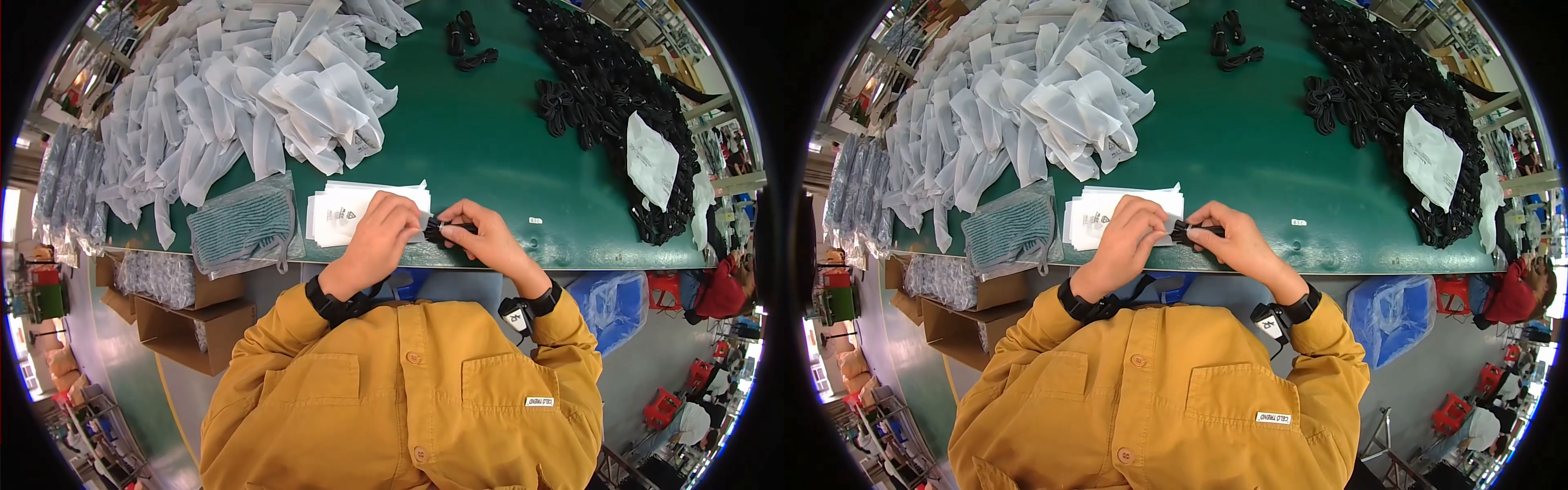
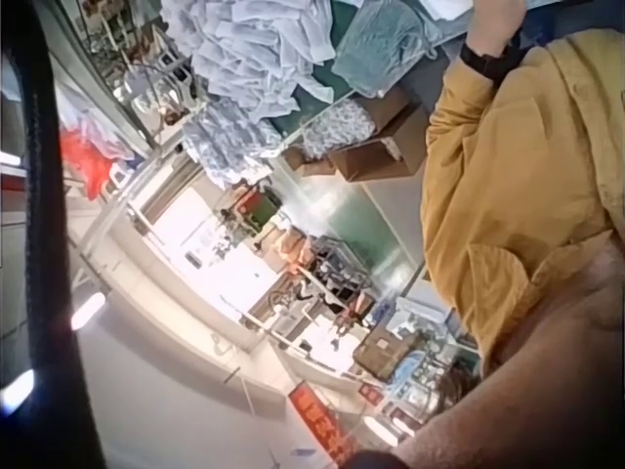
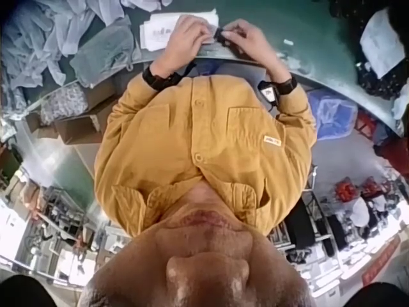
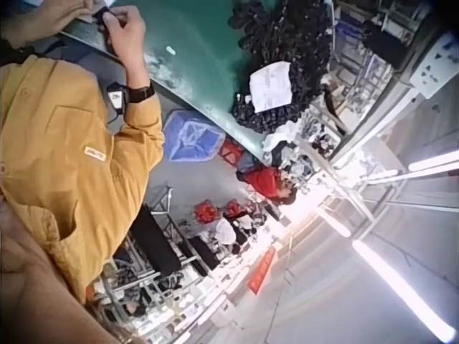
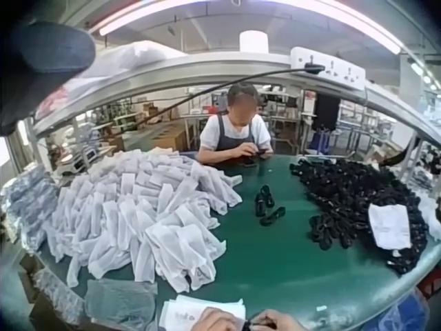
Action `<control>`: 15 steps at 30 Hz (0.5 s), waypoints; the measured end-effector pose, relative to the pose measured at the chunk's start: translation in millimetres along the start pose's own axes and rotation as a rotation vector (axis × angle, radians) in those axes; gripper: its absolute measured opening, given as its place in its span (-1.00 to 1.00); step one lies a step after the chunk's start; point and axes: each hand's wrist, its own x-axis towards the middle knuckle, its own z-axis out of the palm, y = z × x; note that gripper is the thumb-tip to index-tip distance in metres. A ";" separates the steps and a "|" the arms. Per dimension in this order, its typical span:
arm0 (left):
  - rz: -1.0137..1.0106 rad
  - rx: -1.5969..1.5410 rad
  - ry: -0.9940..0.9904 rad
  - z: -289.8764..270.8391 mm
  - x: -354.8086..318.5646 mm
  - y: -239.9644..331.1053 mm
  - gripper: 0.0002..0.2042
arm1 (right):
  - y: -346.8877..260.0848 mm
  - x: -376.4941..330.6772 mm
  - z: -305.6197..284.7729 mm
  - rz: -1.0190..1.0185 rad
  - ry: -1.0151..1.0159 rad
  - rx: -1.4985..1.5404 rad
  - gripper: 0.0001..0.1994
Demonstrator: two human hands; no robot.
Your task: The person picks up a black cable and a white plastic bag, slides the cable into the bag, and places the packaged item onto a pile of similar bags, repeating the process several times.
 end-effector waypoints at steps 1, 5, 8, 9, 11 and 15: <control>0.002 0.002 0.001 -0.9 1.7 2.0 -0.90 | -0.9 2.2 1.5 0.178 0.002 0.180 -0.69; -0.053 -0.012 0.070 -4.9 8.8 7.2 -0.89 | -0.8 8.0 4.8 -0.130 0.110 0.075 -0.71; -0.139 -0.102 0.144 -14.2 17.4 6.9 -0.92 | -8.2 13.0 8.3 -0.360 0.209 0.061 -0.71; -0.137 -0.098 0.148 -16.7 20.0 7.6 -0.92 | -13.1 14.9 9.7 -0.344 0.253 0.194 -0.71; -0.351 -0.442 0.160 -22.6 26.0 9.0 -0.96 | -21.5 20.2 5.9 -0.335 0.293 0.326 -0.70; -0.598 -0.984 0.201 -38.2 43.2 6.5 -0.91 | -35.2 35.5 -6.0 -0.480 0.258 -0.044 -0.66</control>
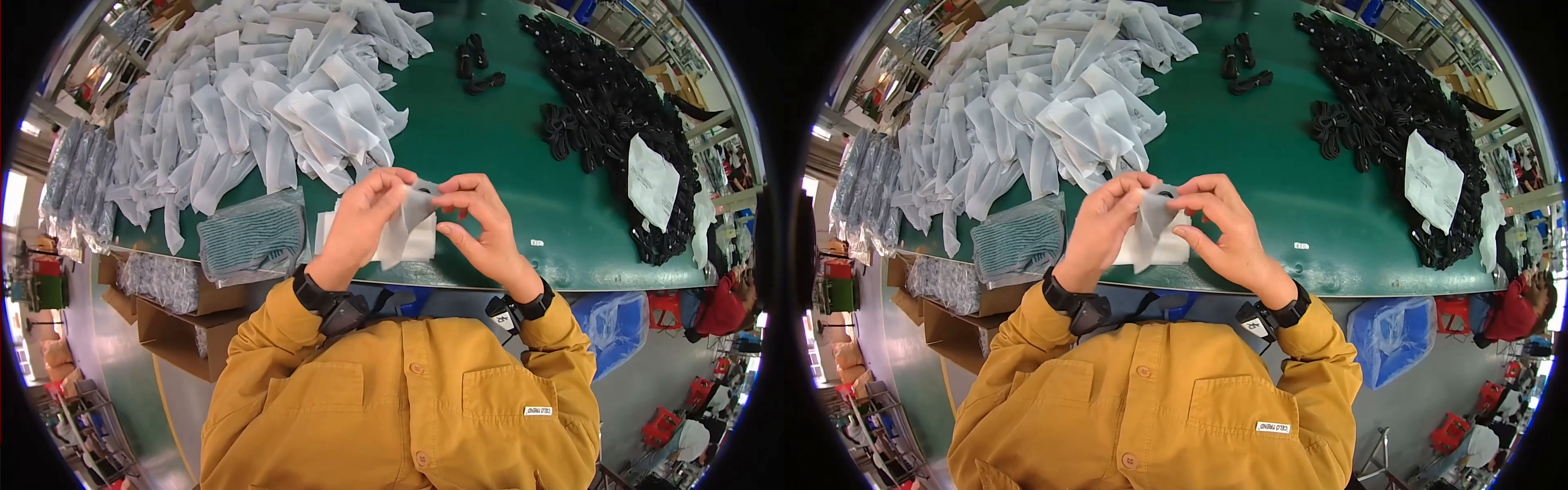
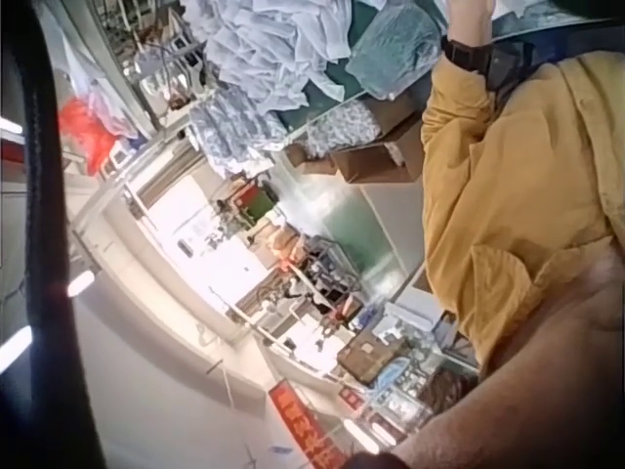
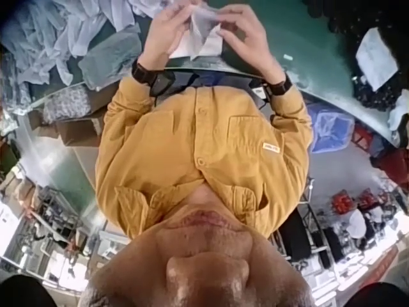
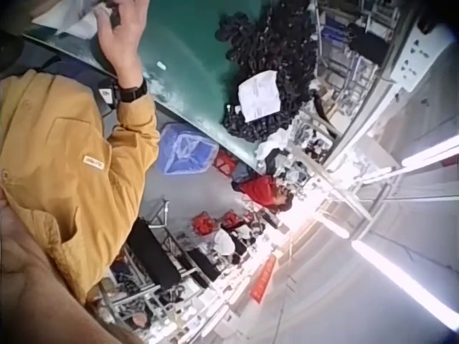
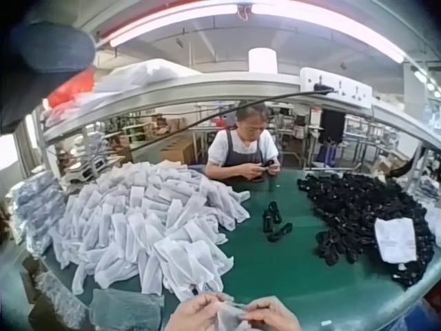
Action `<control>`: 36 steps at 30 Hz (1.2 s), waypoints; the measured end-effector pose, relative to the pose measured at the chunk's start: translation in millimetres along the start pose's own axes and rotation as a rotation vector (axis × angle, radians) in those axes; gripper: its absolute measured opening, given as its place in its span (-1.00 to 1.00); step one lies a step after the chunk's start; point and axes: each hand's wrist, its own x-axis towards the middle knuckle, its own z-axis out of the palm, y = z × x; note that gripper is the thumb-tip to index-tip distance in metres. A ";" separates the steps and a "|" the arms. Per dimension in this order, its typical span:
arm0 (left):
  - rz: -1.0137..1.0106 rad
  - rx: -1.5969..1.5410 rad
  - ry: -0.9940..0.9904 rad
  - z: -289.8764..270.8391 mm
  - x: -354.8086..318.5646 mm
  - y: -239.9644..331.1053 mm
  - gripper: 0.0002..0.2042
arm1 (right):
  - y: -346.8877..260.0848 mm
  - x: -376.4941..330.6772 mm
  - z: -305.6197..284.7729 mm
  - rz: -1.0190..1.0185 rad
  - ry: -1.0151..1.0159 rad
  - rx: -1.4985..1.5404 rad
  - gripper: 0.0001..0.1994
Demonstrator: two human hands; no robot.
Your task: The person picks up a black cable and a white plastic bag, slides the cable into the bag, and places the packaged item onto a pile of similar bags, repeating the process several times.
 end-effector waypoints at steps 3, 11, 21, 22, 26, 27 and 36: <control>-0.029 -0.186 0.012 -21.0 18.9 20.6 -0.86 | 1.3 13.1 4.0 0.004 0.011 0.097 -0.64; 0.169 0.107 0.235 -45.7 52.1 83.7 -0.79 | 36.7 77.2 19.1 0.002 0.010 -0.299 -0.37; 0.101 0.082 0.428 -150.2 102.7 100.9 -0.71 | 77.2 98.9 88.2 0.027 -0.287 -0.692 0.07; 0.105 0.082 0.423 -158.1 102.6 96.9 -0.71 | 81.7 101.1 93.9 0.037 -0.288 -0.710 0.08; 0.560 1.245 0.266 -151.3 84.9 70.0 -0.37 | 112.0 119.1 115.5 0.031 -0.252 -0.822 0.09; 0.616 1.521 0.106 -139.3 68.8 71.7 -0.24 | 117.4 125.9 120.6 0.011 -0.243 -0.857 0.08; 0.263 1.934 -0.145 -140.0 91.2 43.8 -0.09 | 147.0 187.9 132.3 0.010 -0.180 -0.946 0.05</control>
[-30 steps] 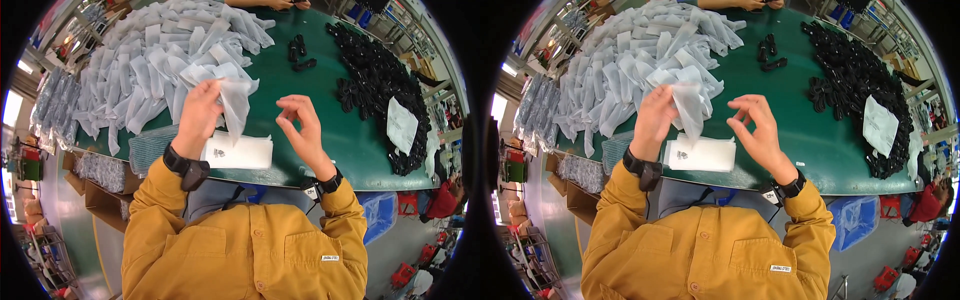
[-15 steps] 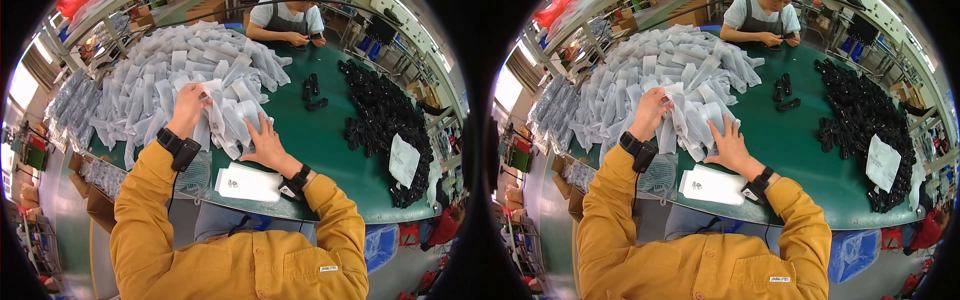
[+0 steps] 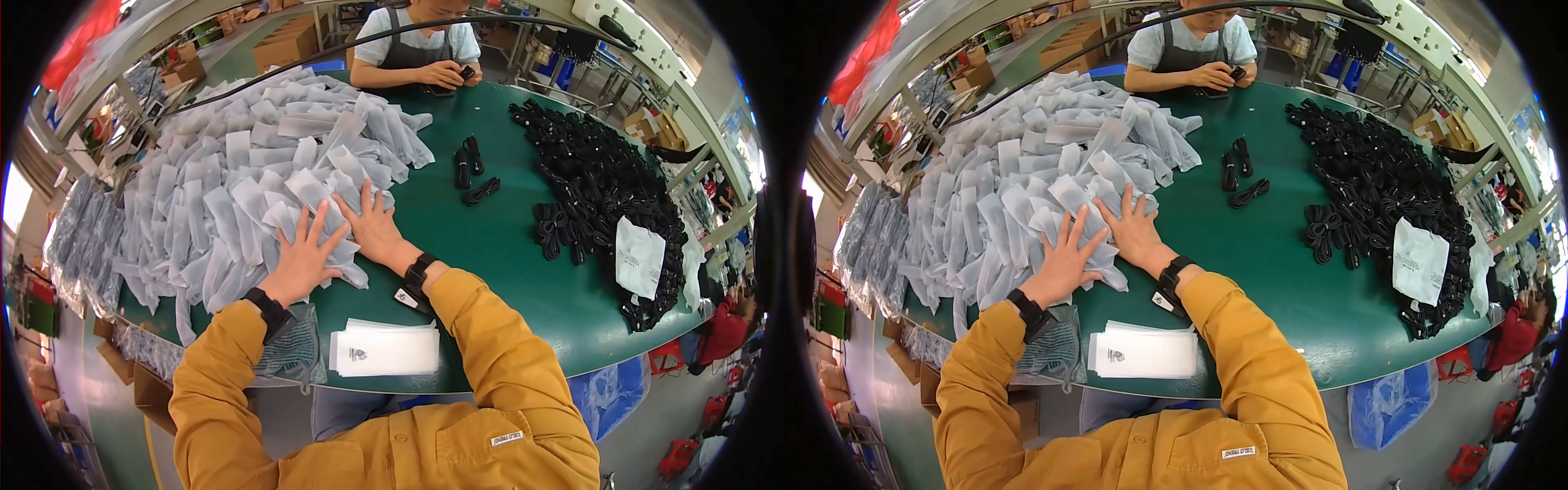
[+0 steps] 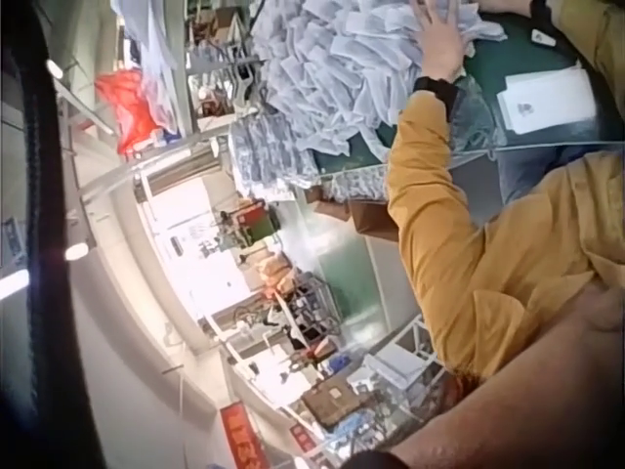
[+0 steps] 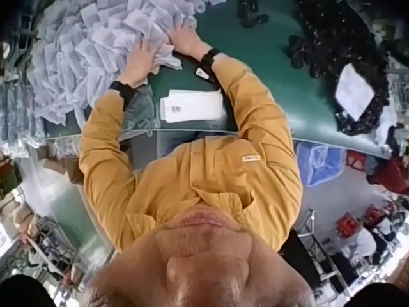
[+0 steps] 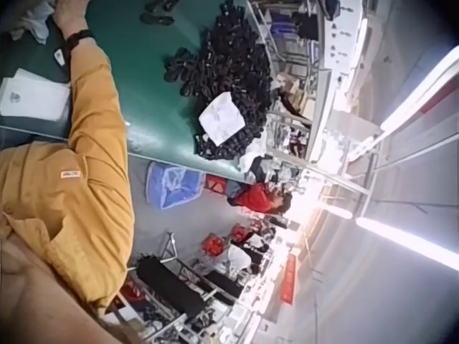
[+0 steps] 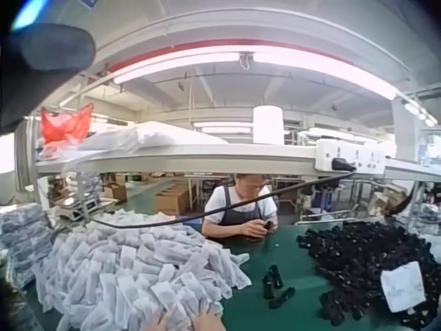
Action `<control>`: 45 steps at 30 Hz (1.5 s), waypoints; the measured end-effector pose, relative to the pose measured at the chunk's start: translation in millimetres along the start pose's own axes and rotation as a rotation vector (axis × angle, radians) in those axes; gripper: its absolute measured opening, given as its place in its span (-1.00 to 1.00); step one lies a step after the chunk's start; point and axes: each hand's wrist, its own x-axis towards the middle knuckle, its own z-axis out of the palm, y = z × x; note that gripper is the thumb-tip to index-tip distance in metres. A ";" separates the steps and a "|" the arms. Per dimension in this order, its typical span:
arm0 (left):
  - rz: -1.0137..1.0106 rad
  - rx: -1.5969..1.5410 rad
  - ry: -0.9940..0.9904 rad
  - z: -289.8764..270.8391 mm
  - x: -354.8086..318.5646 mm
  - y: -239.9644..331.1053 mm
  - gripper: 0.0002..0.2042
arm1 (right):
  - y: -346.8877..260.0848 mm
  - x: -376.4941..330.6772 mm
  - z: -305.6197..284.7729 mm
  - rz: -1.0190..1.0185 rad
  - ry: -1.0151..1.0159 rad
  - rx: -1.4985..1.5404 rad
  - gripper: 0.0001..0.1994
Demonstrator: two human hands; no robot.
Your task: The person picks up a black cable and a white plastic bag, slides the cable into the bag, and places the packaged item onto a pile of similar bags, repeating the process several times.
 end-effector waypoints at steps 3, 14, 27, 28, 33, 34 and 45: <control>-0.033 0.051 -0.001 6.9 11.6 -5.9 -0.11 | 9.6 12.2 -25.1 -0.022 -0.215 0.079 -0.03; -0.047 0.102 -0.079 5.5 15.6 -4.3 -0.11 | 214.9 -18.5 -34.3 0.371 0.120 -0.115 -0.47; -0.037 0.033 -0.092 -5.9 15.1 0.9 -0.11 | 142.7 -143.8 -67.8 0.108 -0.098 0.073 -0.40; -0.036 -0.001 -0.093 -12.2 11.4 3.0 -0.15 | 132.5 -156.4 -74.2 0.087 -0.108 0.066 -0.40; 0.000 -0.053 0.015 -25.3 -37.1 28.3 -0.33 | 104.9 -200.1 -92.2 0.115 -0.055 0.048 -0.47; 0.006 -0.034 0.090 -25.2 -53.9 34.0 -0.38 | 104.0 -199.1 -104.3 0.115 -0.073 0.077 -0.51; -0.271 -0.155 0.205 -0.3 -183.5 54.8 -0.63 | 204.3 -126.9 -70.6 0.359 -0.037 0.049 -0.75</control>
